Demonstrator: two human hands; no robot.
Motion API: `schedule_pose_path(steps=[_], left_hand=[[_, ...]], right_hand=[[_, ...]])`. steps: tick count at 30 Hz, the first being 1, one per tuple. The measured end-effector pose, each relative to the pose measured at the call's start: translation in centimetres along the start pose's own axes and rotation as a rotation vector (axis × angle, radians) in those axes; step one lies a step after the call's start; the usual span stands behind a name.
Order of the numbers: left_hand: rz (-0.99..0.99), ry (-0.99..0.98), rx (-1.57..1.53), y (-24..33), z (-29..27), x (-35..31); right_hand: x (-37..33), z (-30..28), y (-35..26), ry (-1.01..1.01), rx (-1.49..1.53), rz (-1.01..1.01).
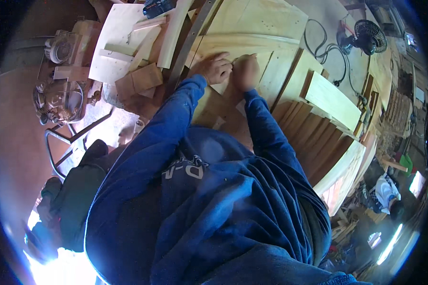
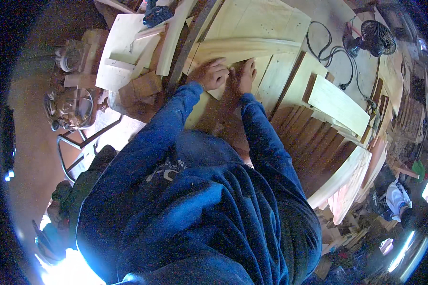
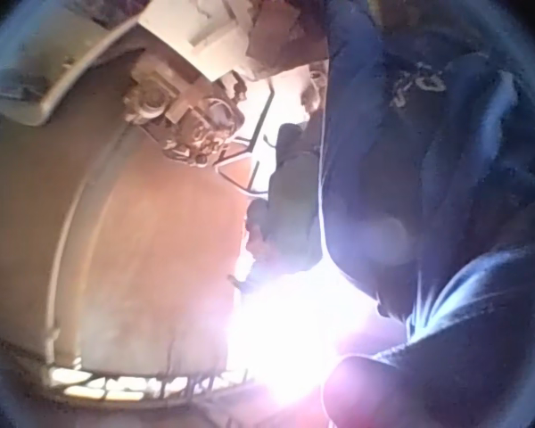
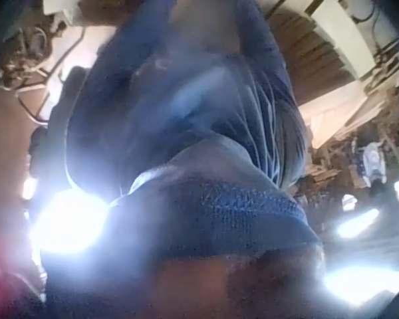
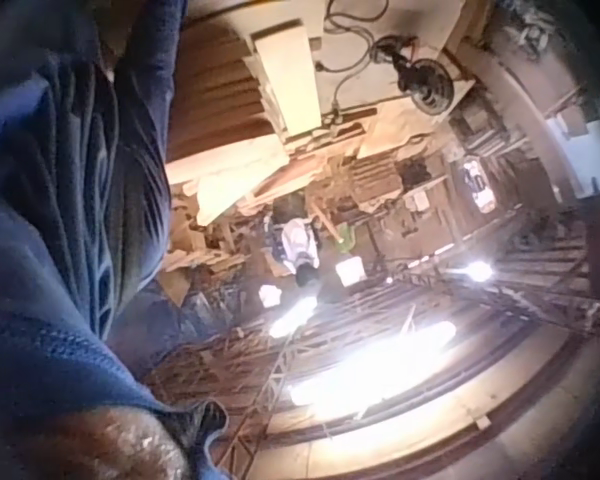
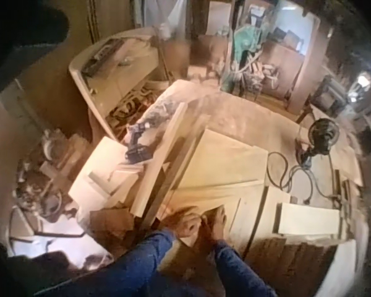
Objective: Applying glue to wooden pieces and assembling them into a frame structure at a workshop bench.
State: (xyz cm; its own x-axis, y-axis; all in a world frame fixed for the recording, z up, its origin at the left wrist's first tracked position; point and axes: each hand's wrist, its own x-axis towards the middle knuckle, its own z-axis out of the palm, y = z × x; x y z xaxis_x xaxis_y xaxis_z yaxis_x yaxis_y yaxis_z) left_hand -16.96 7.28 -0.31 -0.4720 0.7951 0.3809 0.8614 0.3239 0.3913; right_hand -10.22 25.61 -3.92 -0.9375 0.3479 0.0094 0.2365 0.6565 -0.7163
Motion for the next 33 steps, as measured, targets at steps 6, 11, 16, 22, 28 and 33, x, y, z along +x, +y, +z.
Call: schedule_pose_path(steps=[6,11,16,22,28,33], left_hand=[[-0.016,0.024,-0.026,-1.0,0.8,1.0],[-0.024,0.04,-0.071,-1.5,1.0,1.4],[-0.021,0.0,-0.057,-1.7,1.0,2.0],[0.001,0.058,-0.032,-2.1,0.7,2.9],[0.048,0.065,-0.014,-3.1,0.9,4.1],[0.053,0.052,-0.03,-3.7,1.0,5.1]], right_hand=[[1.4,0.5,0.9,0.026,-0.02,-0.006],[2.1,0.7,1.4,0.027,-0.061,-0.028],[2.7,1.2,2.1,0.036,-0.09,-0.016],[4.1,1.9,3.2,0.008,-0.209,-0.025],[5.2,1.3,3.0,-0.026,-0.178,-0.008],[6.1,1.1,2.8,0.028,-0.137,-0.023]])
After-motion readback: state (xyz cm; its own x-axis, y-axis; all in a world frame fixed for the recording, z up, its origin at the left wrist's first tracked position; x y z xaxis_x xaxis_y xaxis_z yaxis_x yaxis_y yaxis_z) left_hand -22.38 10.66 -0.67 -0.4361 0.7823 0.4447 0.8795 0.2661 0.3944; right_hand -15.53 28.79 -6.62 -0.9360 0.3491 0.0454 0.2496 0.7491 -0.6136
